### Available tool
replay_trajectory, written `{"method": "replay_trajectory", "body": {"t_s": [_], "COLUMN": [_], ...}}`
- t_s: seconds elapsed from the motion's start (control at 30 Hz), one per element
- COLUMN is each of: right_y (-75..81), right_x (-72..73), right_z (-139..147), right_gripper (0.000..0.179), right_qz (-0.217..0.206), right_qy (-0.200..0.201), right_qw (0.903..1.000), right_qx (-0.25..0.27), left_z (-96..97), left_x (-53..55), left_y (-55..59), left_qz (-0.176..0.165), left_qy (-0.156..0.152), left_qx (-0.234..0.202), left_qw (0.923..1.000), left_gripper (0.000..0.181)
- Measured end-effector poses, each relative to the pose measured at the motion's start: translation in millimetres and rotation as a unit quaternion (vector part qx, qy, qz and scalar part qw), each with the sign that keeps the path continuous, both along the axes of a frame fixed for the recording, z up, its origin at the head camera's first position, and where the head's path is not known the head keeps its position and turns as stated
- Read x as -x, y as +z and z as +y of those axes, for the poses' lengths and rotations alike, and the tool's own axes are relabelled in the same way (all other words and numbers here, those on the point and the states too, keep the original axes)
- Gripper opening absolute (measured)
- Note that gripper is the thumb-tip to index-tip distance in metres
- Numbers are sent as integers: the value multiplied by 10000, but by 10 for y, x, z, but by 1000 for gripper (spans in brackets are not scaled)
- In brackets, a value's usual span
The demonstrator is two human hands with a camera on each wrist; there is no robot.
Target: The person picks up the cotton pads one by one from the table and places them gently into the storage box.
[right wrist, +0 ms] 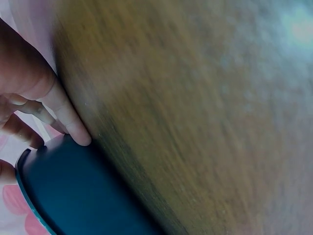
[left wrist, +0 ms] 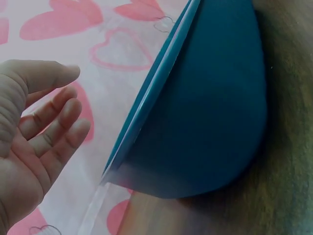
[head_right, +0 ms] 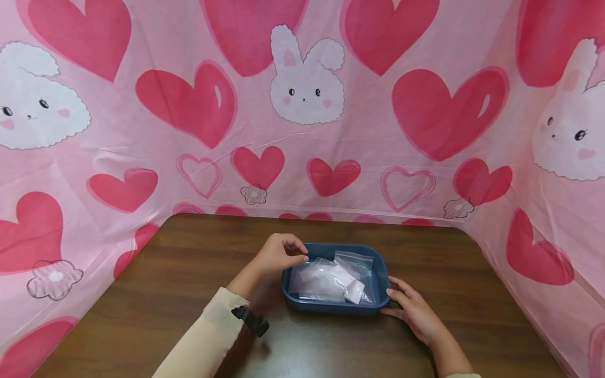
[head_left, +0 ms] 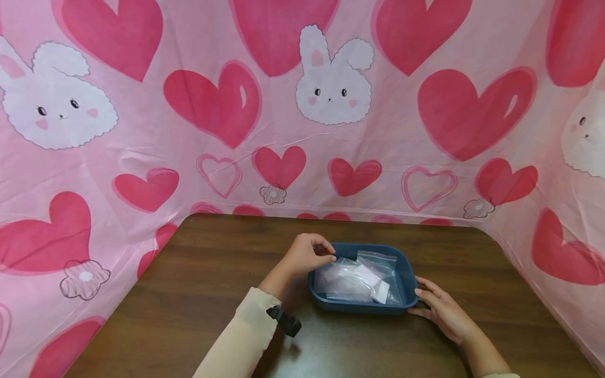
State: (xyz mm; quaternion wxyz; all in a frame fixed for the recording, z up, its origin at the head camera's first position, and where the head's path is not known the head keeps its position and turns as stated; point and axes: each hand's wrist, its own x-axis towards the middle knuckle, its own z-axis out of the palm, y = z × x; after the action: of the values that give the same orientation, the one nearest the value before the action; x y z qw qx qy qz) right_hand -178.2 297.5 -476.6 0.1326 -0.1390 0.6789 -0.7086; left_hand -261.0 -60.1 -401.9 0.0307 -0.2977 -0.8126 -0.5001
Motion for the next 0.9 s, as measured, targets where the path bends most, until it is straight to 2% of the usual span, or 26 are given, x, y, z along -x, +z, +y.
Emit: {"method": "replay_trajectory", "body": {"t_s": [0.13, 0.37, 0.57, 0.67, 0.8, 0.9], "right_y": [-8, -14, 17, 37, 52, 58], "right_x": [2, -3, -12, -6, 8, 13], "right_z": [5, 7, -11, -19, -19, -10], "right_gripper": [44, 40, 49, 51, 44, 43], "right_qz": [38, 56, -122, -240, -331, -348], "right_qy": [39, 61, -111, -226, -288, -223], "right_qw": [10000, 9998, 9999, 9994, 9990, 9991], "right_qx": [38, 161, -13, -75, 9, 20], "left_z": [-69, -192, -297, -362, -439, -491], "left_x": [-49, -140, -195, -219, -250, -276], "left_y": [-15, -31, -58, -80, -118, -157], "left_qz": [42, -156, 7, 24, 23, 59], "left_qy": [156, 607, 956, 1050, 1081, 1078], "left_qx": [-51, -302, -445, -600, -749, -751], "left_qw": [9999, 9976, 9944, 9927, 9913, 9913], "left_gripper": [13, 13, 13, 12, 11, 12]}}
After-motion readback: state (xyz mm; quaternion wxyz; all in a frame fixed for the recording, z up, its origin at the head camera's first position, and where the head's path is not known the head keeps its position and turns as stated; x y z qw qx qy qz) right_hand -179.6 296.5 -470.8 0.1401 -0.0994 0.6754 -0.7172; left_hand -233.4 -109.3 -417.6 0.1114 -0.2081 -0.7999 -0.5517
